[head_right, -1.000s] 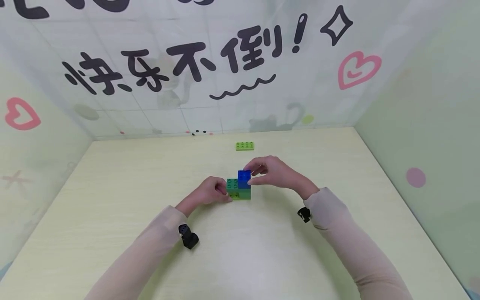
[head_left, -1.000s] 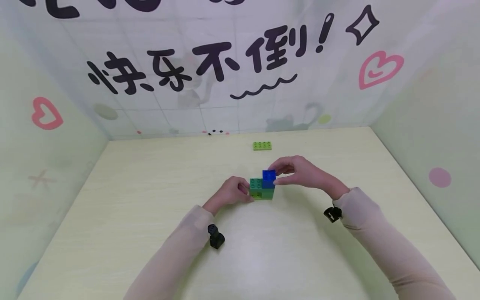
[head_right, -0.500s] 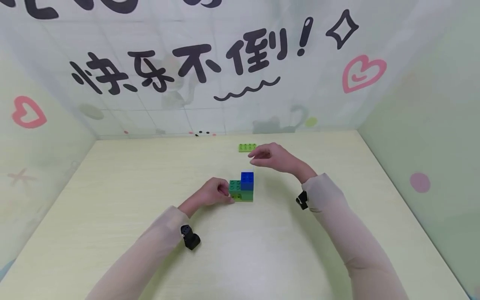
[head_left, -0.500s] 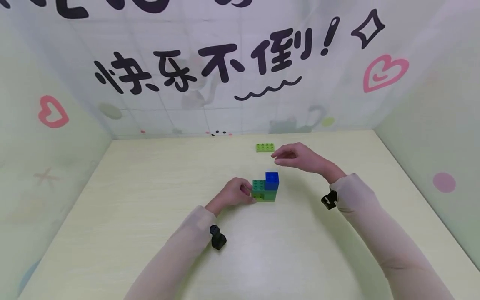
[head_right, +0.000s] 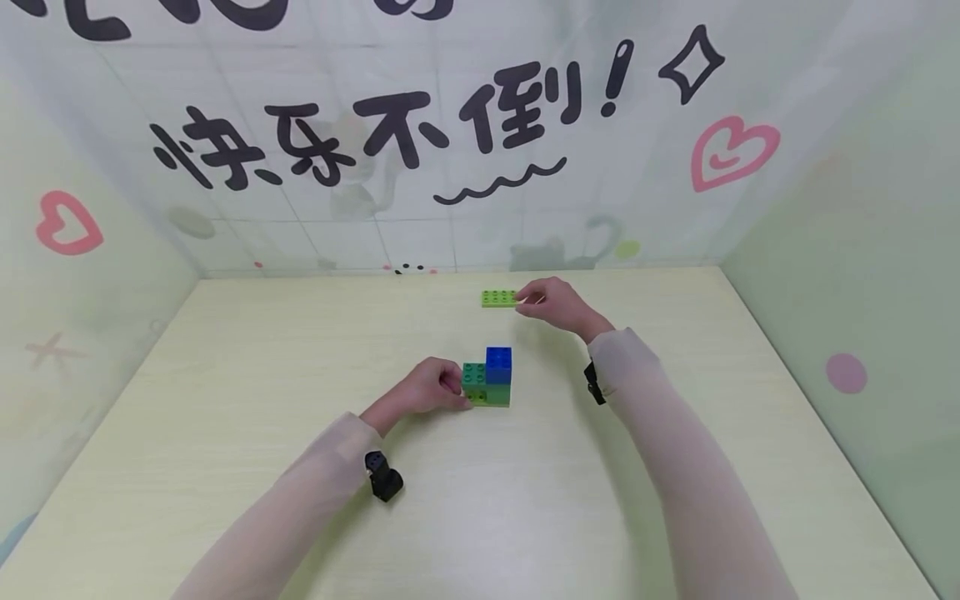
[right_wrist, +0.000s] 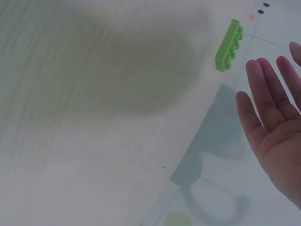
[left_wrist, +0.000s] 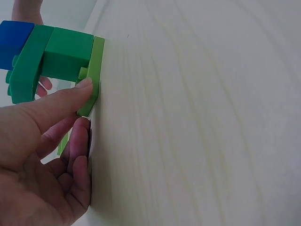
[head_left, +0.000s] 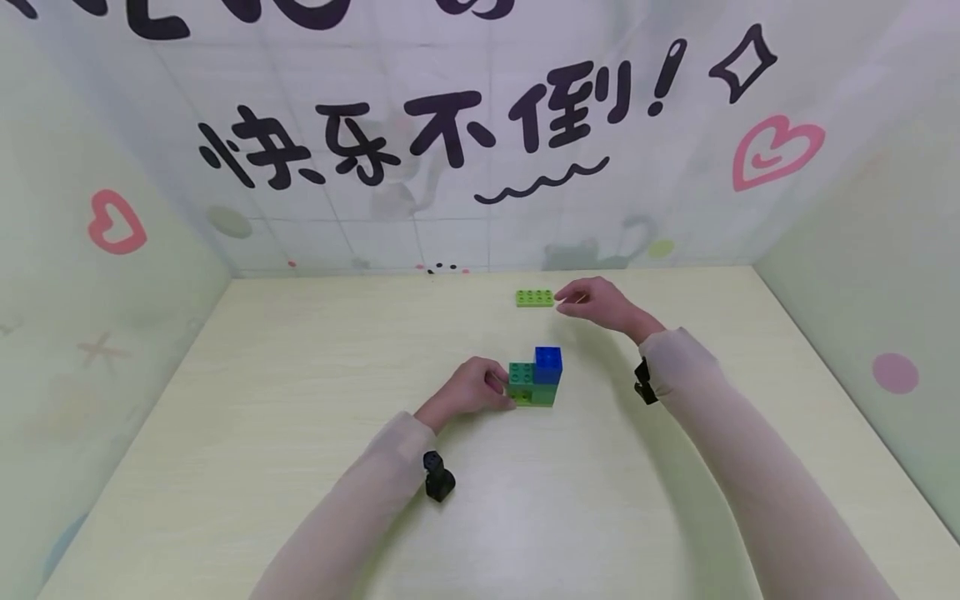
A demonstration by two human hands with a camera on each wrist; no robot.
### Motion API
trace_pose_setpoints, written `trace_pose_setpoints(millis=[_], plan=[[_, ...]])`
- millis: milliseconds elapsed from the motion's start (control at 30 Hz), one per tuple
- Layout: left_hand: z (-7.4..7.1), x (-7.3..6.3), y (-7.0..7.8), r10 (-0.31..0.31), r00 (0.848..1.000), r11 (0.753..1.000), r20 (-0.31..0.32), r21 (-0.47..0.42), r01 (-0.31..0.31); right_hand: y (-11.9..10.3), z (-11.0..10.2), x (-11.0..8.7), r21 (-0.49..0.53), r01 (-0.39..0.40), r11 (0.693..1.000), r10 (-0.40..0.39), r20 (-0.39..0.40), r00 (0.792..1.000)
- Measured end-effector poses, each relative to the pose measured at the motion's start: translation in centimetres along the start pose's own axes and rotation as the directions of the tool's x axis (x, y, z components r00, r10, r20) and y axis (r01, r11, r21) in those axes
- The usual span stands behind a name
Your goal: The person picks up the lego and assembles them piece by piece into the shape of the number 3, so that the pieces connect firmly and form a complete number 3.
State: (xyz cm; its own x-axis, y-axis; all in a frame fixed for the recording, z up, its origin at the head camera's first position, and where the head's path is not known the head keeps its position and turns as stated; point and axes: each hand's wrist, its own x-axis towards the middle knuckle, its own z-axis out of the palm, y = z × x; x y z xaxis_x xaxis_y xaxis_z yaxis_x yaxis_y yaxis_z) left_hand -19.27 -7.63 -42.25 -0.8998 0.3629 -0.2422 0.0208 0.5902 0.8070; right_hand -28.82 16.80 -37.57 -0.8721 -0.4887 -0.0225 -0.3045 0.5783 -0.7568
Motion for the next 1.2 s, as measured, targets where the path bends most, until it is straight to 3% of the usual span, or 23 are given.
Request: trace_pose_setpoints(millis=[200, 400, 700, 1200], plan=[[-0.1, -0.2, -0.2, -0.007, 1.0, 1.0, -0.003, -0.001, 0.007, 1.4, 0.9, 1.8, -0.019, -0.124, 0.992, 0.123, -0.051, 0.991], [-0.1, -0.2, -0.1, 0.009, 1.0, 1.0, -0.008, 0.012, -0.008, 2.0, 1.3, 3.0, -0.037, -0.193, 0.98, 0.188, -0.107, 0.976], [-0.1, 0.0, 0.2, 0.009, 1.0, 1.0, 0.009, 0.016, -0.009, 2.4, 1.9, 4.2, -0.041, -0.224, 0.974, 0.218, -0.115, 0.969], [-0.1, -0.4, 0.3, -0.047, 0.999, 0.999, 0.01, -0.001, 0.047, 3.0, 2.8, 5.8, -0.096, -0.257, 0.962, 0.247, -0.103, 0.964]])
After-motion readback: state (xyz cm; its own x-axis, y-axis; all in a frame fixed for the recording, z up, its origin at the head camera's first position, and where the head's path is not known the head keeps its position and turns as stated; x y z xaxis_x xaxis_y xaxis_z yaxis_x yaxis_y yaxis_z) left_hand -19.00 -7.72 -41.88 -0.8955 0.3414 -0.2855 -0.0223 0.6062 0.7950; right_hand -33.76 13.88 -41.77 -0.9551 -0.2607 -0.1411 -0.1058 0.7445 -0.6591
